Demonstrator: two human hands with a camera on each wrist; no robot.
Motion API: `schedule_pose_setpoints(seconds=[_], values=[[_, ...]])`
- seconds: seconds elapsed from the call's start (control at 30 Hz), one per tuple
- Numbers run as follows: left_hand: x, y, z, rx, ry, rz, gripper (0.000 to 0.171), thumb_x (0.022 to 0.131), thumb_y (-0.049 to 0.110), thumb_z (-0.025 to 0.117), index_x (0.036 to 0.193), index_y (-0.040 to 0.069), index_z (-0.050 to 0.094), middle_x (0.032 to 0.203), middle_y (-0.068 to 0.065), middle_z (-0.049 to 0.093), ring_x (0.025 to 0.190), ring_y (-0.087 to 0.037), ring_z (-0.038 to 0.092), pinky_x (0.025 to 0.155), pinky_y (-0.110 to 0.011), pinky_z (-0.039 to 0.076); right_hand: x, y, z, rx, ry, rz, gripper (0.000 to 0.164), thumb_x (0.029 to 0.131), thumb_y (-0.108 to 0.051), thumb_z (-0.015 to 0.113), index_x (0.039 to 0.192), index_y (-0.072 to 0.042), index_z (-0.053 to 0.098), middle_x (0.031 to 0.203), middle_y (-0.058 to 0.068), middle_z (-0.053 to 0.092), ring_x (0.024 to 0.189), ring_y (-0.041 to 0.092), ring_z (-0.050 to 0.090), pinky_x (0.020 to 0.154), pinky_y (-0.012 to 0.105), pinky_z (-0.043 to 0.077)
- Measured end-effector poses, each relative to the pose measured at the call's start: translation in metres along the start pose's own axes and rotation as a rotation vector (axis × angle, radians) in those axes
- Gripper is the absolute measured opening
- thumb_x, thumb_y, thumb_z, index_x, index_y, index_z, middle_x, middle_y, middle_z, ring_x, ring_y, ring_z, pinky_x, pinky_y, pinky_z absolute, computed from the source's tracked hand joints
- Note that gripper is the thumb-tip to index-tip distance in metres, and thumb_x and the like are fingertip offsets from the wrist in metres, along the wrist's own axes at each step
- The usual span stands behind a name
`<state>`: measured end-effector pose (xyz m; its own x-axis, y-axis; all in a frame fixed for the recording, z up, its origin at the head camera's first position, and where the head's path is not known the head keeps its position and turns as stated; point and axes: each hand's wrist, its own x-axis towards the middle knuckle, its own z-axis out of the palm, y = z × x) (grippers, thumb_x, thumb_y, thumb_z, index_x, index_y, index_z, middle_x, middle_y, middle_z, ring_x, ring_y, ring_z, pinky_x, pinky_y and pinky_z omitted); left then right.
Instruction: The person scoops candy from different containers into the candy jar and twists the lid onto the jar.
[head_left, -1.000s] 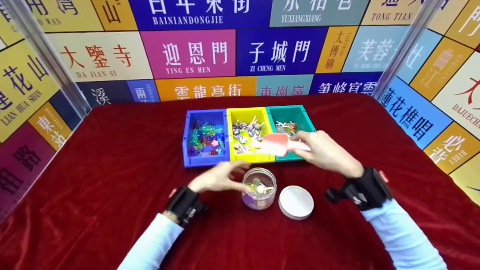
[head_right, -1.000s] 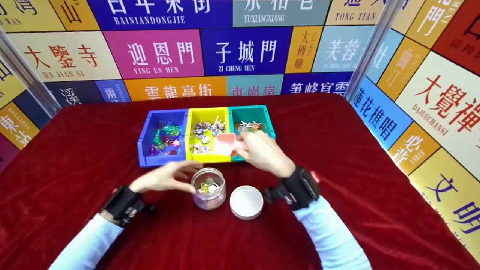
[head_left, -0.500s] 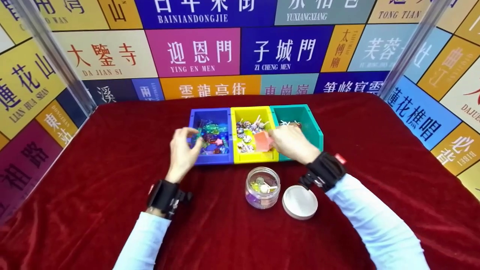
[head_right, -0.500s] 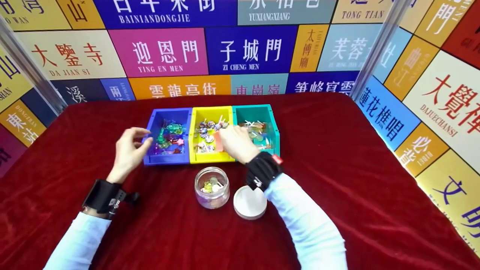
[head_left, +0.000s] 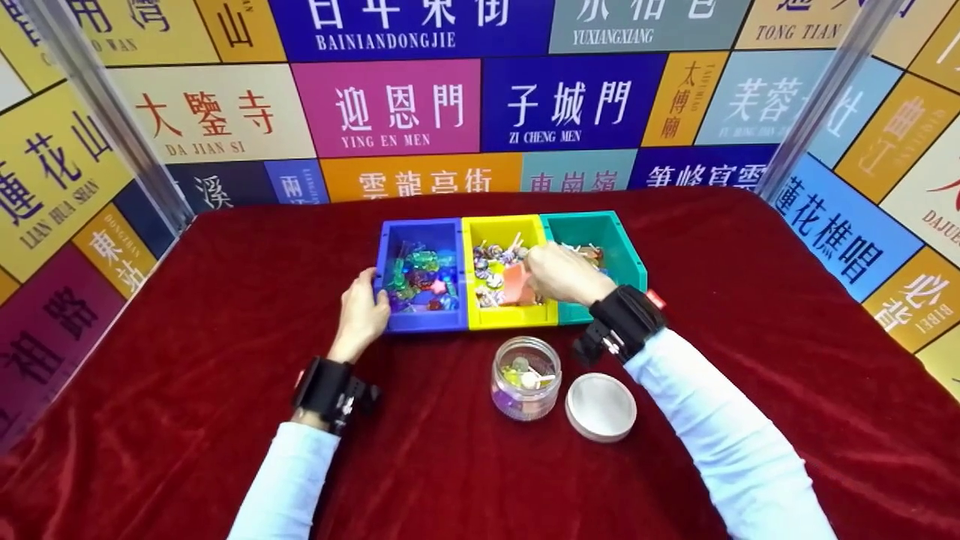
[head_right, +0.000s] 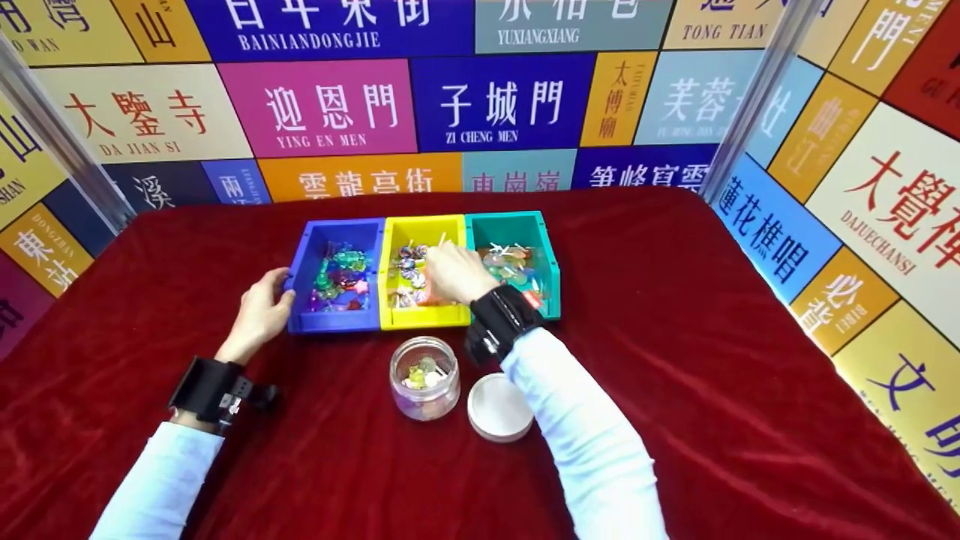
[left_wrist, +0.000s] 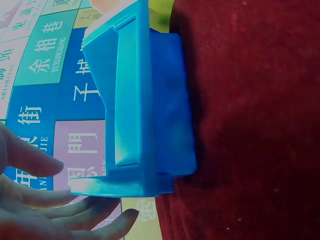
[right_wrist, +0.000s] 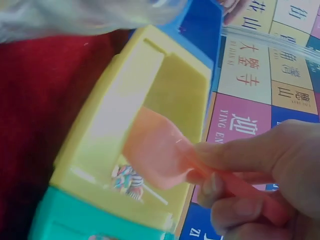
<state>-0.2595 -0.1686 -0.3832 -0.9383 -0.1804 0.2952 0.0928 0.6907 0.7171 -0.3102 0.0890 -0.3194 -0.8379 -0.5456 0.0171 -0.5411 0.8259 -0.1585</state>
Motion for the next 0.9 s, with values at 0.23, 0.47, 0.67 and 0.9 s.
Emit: schedule_pose_setpoints(seconds=[0.23,0.47,0.67,0.9], values=[[0.004,0.002,-0.001,0.042,-0.094,-0.044,0.045,0.085,-0.003,0.043,0.127,-0.017,0.034,0.126,-0.033,0.041,0.118,-0.041,0.039,0.102,-0.041,0.030,0.012,-0.001,-0.004,0.026,-0.037,0.005,0.023,0.079,-0.002,0.052,0.059,-0.008,0.042,0.053,-0.001,0.026,0.047,0.015,0.031,0.044,0.023,0.025],[0.005,0.001,0.001,0.051,-0.106,-0.055,0.047,0.084,-0.004,0.044,0.128,-0.016,0.033,0.127,-0.032,0.040,0.119,-0.040,0.039,0.102,-0.040,0.031,0.015,0.010,-0.010,0.008,-0.115,0.015,0.026,0.077,-0.006,0.054,0.052,-0.008,0.046,0.048,-0.004,0.027,0.047,0.012,0.029,0.044,0.021,0.021],[0.005,0.002,0.004,0.058,-0.126,-0.062,0.048,0.084,-0.005,0.044,0.129,-0.016,0.032,0.128,-0.031,0.040,0.120,-0.039,0.038,0.102,-0.040,0.031,0.020,0.014,-0.012,0.080,-0.174,0.078,0.032,0.079,-0.007,0.052,0.051,-0.010,0.038,0.049,-0.003,0.021,0.046,0.011,0.021,0.045,0.021,0.018],[0.005,0.003,0.001,0.051,-0.120,-0.072,0.049,0.083,-0.006,0.043,0.129,-0.015,0.031,0.129,-0.031,0.039,0.120,-0.039,0.037,0.102,-0.040,0.030,0.023,0.015,0.005,0.111,-0.027,0.168,0.036,0.083,-0.011,0.051,0.050,-0.012,0.038,0.050,-0.002,0.030,0.051,0.017,0.038,0.045,0.022,0.028]])
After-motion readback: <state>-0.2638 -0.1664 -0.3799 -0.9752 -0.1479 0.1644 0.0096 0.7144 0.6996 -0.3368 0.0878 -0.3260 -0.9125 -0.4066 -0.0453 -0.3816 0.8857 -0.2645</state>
